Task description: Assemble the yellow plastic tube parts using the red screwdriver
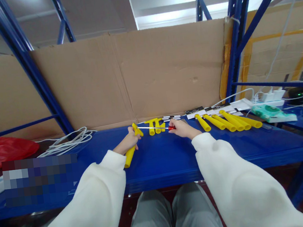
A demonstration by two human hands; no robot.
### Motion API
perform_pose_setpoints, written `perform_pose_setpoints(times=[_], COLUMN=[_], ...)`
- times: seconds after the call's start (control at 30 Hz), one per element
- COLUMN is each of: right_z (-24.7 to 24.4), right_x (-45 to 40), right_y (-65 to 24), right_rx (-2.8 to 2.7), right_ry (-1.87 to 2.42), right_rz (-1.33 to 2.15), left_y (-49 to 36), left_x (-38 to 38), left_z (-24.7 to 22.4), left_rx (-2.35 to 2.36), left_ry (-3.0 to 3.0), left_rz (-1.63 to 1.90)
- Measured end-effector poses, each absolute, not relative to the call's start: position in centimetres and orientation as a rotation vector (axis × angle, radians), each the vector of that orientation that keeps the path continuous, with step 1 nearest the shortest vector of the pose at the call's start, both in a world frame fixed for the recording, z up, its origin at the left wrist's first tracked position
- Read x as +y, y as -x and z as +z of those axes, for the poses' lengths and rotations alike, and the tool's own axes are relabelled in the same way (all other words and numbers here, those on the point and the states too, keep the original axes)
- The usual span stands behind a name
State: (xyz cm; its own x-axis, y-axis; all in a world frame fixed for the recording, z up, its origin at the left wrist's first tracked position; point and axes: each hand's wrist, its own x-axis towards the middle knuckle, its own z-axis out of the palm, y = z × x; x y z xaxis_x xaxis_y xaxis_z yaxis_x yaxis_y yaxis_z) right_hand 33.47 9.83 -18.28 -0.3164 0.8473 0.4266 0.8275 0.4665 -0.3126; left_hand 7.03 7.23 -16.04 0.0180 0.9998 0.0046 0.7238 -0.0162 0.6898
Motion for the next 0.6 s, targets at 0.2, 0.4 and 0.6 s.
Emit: perform_pose_setpoints(times=[0.2,0.4,0.6], right_z=[-18.44,-18.44,-18.38], right_x=[10.05,10.07,9.94], right_y=[-33.61,-33.63,-33.50], right_rx=[-2.186,-2.183,-2.177], right_ry=[1.381,1.387,1.392], right_rz=[0.038,0.034,0.066], left_y=[-7.05,-7.31,-7.42], left_x=[7.33,6.89,6.60], left_z=[-16.07,-15.83,-15.45], left_rx=[1.765,1.773,1.799], left_ry=[-1.794,-1.758,-1.776], left_rz=[0.694,0.720,0.702])
